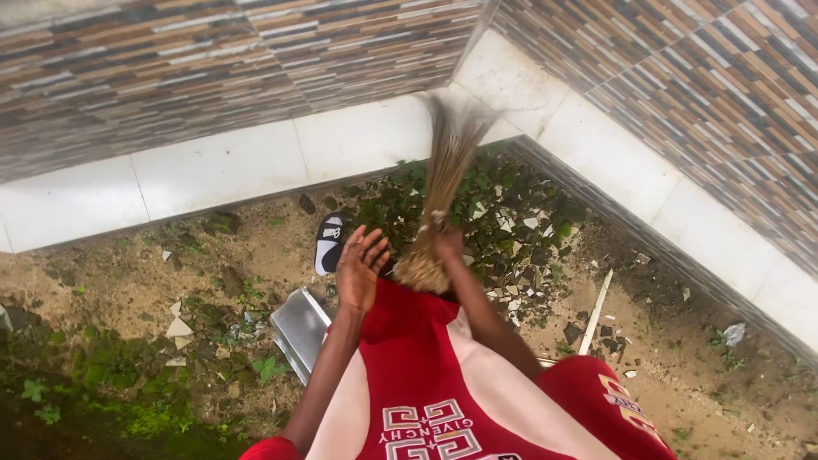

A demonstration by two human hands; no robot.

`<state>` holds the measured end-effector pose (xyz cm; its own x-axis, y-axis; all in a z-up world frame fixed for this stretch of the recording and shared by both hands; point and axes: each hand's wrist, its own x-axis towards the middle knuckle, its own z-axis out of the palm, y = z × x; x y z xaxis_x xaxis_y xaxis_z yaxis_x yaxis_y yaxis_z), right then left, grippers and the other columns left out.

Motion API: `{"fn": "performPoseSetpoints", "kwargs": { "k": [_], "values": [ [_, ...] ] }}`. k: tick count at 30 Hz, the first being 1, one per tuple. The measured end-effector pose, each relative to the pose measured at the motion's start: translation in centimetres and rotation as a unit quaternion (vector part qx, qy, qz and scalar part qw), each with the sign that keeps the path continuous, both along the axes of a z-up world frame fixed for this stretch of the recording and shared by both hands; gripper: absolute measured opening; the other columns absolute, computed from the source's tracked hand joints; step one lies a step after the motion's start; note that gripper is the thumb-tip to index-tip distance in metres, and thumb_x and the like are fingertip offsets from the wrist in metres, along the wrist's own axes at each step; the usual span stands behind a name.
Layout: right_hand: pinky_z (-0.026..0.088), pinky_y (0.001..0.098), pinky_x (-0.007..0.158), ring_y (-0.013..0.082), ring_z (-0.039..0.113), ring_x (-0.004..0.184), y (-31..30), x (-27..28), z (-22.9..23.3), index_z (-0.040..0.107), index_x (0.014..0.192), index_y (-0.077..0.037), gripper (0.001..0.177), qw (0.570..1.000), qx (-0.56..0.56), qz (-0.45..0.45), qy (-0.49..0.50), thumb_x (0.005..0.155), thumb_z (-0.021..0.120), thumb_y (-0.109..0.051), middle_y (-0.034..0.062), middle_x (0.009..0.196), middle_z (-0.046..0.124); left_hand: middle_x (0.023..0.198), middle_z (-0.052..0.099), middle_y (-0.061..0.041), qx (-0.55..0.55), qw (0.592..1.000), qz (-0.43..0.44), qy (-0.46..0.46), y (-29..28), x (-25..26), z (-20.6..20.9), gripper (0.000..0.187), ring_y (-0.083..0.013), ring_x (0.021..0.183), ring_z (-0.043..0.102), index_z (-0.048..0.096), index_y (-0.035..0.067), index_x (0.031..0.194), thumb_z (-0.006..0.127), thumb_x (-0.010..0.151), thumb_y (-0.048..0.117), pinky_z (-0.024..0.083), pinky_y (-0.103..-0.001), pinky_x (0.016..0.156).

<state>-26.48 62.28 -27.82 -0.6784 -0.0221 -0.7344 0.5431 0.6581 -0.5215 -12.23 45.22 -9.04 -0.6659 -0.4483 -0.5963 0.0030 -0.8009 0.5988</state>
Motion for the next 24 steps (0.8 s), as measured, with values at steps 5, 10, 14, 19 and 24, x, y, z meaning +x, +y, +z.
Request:
{"fn": "performPoseSetpoints", "kwargs": {
  "k": [5, 10, 14, 19, 24],
  "values": [
    [0.058, 0.0396, 0.077, 0.0262, 0.071, 0.093, -1.4, 5.4, 3.0, 0.058, 0.143, -0.009, 0.053, 0.992, -0.12, 0.046, 0.013, 0.098, 0.067, -0.037, 0.0206, 0.121, 0.071, 0.13, 0.066, -0.017, -0.017, 0.999, -0.036, -0.013, 1.8, -2.2, 2.8, 0.051, -0.0245, 0.109, 0.066, 0.048, 0.004, 0.146, 0.057, 0.101, 0.026, 0.058, -0.039, 0.092],
    [0.06, 0.041, 0.091, 0.0284, 0.07, 0.109, 3.0, 1.7, -2.5, 0.049, 0.149, -0.004, 0.076, 0.982, -0.15, 0.082, -0.078, 0.09, 0.082, -0.039, 0.0238, 0.135, 0.064, 0.124, 0.068, -0.016, -0.023, 0.997, -0.075, -0.018, 4.4, -3.8, 4.9, 0.041, -0.0236, 0.105, 0.068, 0.055, 0.004, 0.139, 0.058, 0.102, 0.023, 0.058, -0.038, 0.089],
    [0.059, 0.0407, 0.088, 0.028, 0.073, 0.1, 7.3, -2.4, -8.1, 0.051, 0.148, 0.0, 0.085, 0.987, -0.091, -0.066, -0.112, 0.084, 0.082, -0.047, 0.0214, 0.129, 0.068, 0.121, 0.069, -0.015, -0.042, 0.992, -0.113, -0.029, 5.1, -4.2, 6.0, 0.038, -0.0229, 0.103, 0.069, 0.059, 0.005, 0.134, 0.059, 0.101, 0.023, 0.057, -0.037, 0.088],
    [0.06, 0.042, 0.068, 0.0285, 0.072, 0.077, 5.6, -1.0, 4.2, 0.039, 0.16, -0.007, 0.078, 0.997, 0.036, -0.035, 0.067, 0.097, 0.064, -0.045, 0.0243, 0.102, 0.078, 0.118, 0.07, -0.014, -0.054, 0.99, -0.119, -0.046, 5.4, -4.8, 6.8, 0.037, -0.0223, 0.101, 0.069, 0.06, 0.006, 0.133, 0.06, 0.1, 0.022, 0.057, -0.037, 0.087],
    [0.059, 0.0437, 0.072, 0.0208, 0.073, 0.079, 4.0, 1.7, 6.2, 0.037, 0.16, -0.01, 0.079, 0.979, -0.167, -0.068, 0.092, 0.091, 0.063, -0.039, 0.0227, 0.108, 0.079, 0.116, 0.071, -0.013, -0.074, 0.986, -0.144, -0.042, 6.6, -6.3, 8.2, 0.034, -0.0223, 0.1, 0.07, 0.061, 0.006, 0.132, 0.059, 0.101, 0.021, 0.058, -0.038, 0.086]
  ]
}}
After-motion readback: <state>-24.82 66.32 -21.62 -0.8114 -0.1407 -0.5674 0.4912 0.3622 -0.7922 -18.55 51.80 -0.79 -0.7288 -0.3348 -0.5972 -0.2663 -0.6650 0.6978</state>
